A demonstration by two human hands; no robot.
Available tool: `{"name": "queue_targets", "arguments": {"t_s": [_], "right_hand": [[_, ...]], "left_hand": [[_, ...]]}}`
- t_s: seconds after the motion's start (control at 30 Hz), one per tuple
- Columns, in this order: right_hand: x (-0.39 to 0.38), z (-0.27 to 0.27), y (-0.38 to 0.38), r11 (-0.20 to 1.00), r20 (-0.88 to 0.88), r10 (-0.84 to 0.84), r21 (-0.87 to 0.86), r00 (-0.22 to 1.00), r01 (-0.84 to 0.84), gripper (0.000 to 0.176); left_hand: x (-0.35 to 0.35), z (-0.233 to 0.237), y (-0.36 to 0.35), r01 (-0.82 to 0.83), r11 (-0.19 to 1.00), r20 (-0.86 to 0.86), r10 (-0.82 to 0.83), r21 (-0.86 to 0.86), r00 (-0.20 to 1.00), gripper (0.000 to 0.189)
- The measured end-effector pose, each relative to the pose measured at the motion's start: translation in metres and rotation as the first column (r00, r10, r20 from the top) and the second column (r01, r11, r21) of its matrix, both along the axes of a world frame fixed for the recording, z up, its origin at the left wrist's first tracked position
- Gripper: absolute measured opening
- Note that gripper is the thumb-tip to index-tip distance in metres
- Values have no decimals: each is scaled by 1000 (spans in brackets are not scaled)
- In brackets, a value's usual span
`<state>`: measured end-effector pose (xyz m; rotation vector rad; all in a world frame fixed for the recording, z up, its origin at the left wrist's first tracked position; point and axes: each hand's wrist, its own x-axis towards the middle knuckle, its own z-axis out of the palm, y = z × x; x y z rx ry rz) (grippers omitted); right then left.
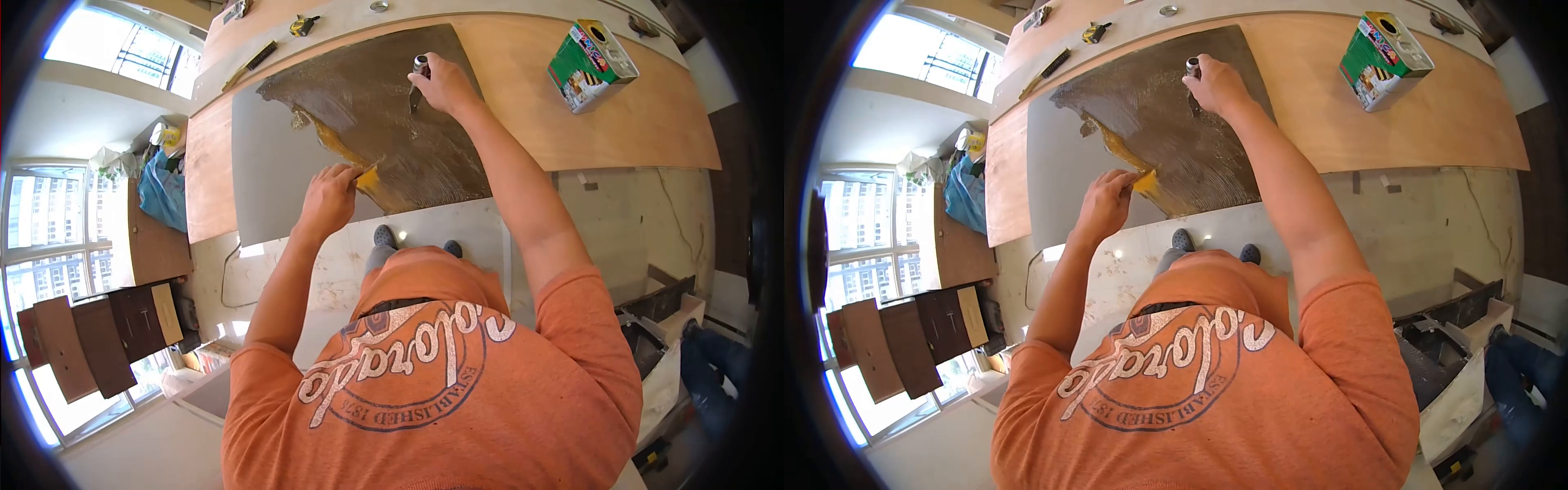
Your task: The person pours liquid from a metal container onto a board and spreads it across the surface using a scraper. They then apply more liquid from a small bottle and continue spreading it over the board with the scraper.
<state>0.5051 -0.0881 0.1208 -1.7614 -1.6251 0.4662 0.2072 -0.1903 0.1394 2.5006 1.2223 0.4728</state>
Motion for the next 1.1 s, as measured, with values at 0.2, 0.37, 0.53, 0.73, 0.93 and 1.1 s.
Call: {"name": "queue_targets", "arguments": {"t_s": [0.2, 0.37, 0.53, 0.73, 0.93, 1.1], "right_hand": [[-7, -1, -6, 998, -40, -41, 46, 998, 43, 30], [-22, 8, -12, 987, -16, -162, 6, 987, 162, 34], [-51, 14, -21, 917, -47, -400, -20, 915, 400, 36], [-87, 29, -52, 788, -166, -584, 119, 794, 604, 30], [-245, 75, -128, 879, -453, -344, 155, 823, 452, 25], [-338, 26, -158, 962, -408, -191, 104, 893, 253, 31]], "left_hand": [[-48, -13, 43, 173, 983, -38, -171, 67, 985, 32], [-111, -74, 82, 458, 884, -300, -413, 95, 860, 45], [-191, -82, 105, 581, 811, -301, -539, 66, 787, 48], [-210, -64, 128, 651, 759, -306, -618, 6, 724, 47], [-208, -29, 161, 618, 782, -304, -611, -88, 731, 32], [-169, 6, 195, 465, 885, 8, -465, -29, 885, 37]]}}
